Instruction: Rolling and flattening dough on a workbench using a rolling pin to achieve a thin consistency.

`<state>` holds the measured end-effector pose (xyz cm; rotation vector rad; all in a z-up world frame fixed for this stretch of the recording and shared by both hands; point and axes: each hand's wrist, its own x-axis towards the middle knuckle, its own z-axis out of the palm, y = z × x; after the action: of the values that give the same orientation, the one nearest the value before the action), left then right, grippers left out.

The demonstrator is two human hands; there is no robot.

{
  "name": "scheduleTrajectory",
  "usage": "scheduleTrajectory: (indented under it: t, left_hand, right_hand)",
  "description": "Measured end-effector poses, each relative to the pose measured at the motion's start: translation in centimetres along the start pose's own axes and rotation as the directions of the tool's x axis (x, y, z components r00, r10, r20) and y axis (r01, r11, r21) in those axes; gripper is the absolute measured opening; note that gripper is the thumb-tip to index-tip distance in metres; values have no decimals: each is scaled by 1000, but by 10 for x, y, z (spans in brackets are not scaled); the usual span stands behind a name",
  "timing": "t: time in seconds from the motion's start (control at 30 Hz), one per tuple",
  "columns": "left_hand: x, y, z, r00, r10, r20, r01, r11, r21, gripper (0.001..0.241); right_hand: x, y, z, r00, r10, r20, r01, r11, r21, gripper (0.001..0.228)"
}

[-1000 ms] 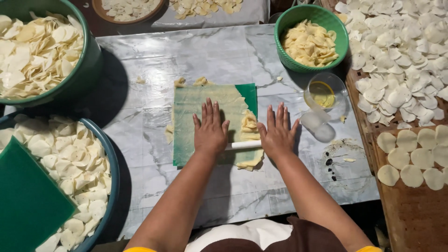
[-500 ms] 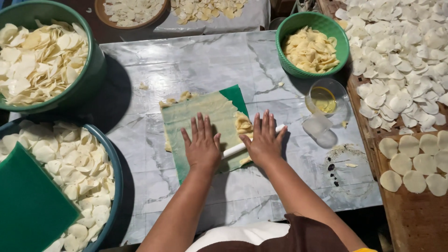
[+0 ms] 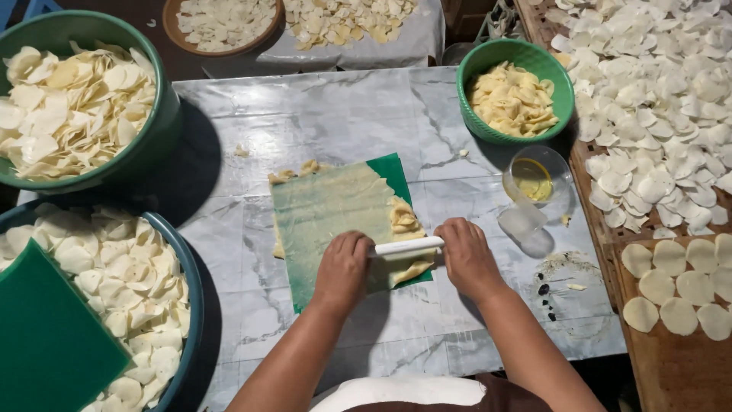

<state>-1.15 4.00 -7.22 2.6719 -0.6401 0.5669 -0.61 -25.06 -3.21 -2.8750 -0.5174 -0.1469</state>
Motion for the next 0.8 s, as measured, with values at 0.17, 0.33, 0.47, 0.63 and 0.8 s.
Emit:
scheduleTrajectory:
  t: [0.17, 0.33, 0.47, 0.63, 0.8]
  left_hand:
    - [35, 21, -45, 886, -167, 433, 211, 976, -57, 66]
    - [67, 20, -47, 782, -261, 566, 297, 954, 29, 66]
    - [47, 29, -42, 800, -318, 509, 324, 943, 80, 65]
    - [10, 23, -29, 916, -185, 356, 176, 983, 58, 69]
    - [6, 15, -23, 997, -7, 80, 10, 999, -30, 30]
  right_hand:
    - [11, -38, -20, 985, 122, 123, -130, 989, 65, 65]
    - [42, -28, 7, 952, 257, 167, -239, 963, -121, 77]
    - [7, -40, 1, 976, 209, 65, -203, 975, -95, 77]
    - [-23, -21, -1, 996, 91, 26, -93, 993, 79, 66]
    - [-21, -3, -2, 986, -69, -150, 85, 991, 101, 34]
